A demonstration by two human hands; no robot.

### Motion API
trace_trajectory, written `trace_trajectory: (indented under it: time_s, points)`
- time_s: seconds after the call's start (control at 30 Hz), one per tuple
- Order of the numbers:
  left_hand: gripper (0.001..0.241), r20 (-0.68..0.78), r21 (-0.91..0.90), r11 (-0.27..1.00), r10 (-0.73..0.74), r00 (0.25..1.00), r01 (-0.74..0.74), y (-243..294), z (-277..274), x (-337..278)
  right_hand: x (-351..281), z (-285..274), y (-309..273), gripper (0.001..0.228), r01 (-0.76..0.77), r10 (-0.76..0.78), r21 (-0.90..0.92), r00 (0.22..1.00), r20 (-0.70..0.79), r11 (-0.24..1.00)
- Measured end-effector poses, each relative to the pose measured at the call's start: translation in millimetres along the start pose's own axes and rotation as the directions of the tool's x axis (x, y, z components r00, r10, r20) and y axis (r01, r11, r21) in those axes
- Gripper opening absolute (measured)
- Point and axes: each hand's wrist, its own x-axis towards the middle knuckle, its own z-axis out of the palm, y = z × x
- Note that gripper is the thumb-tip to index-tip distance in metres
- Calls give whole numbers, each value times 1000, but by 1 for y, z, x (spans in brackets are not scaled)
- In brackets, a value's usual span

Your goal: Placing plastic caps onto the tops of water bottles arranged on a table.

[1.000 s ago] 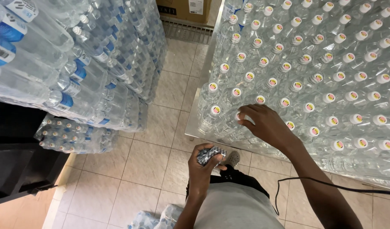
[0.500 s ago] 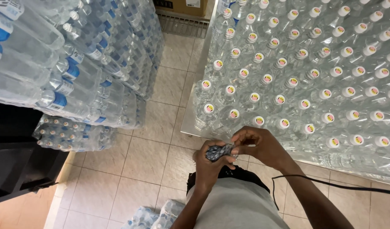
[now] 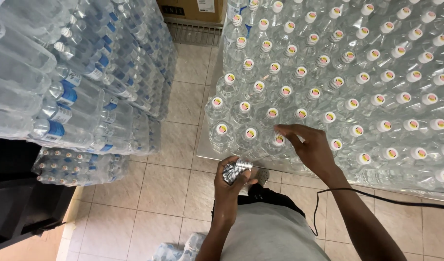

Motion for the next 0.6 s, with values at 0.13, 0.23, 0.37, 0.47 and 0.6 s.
trace_trajectory:
  time_s: [0.13, 0.23, 0.37, 0.47, 0.6]
  points:
    - [56, 20, -28, 998, -51, 999, 51, -9, -12, 6, 0, -12, 9, 30, 48, -37, -83, 991, 131, 995]
    - [49, 77, -91, 995, -27, 997, 34, -12, -16, 6, 1, -19, -3, 20, 8, 17, -116, 977, 214, 993]
    - [43, 179, -105, 994, 9, 984, 10, -14, -17, 4, -1, -11, 1, 25, -12, 47, -159, 974, 219, 987]
    - [44, 175, -74, 997, -15, 984, 28, -12, -14, 3, -4, -6, 13, 32, 53, -3, -217, 974, 227, 975]
    - [43, 168, 3, 1000, -28, 985, 28, 1, -8, -5, -2, -7, 3, 32, -41, 103, -243, 963, 249, 969]
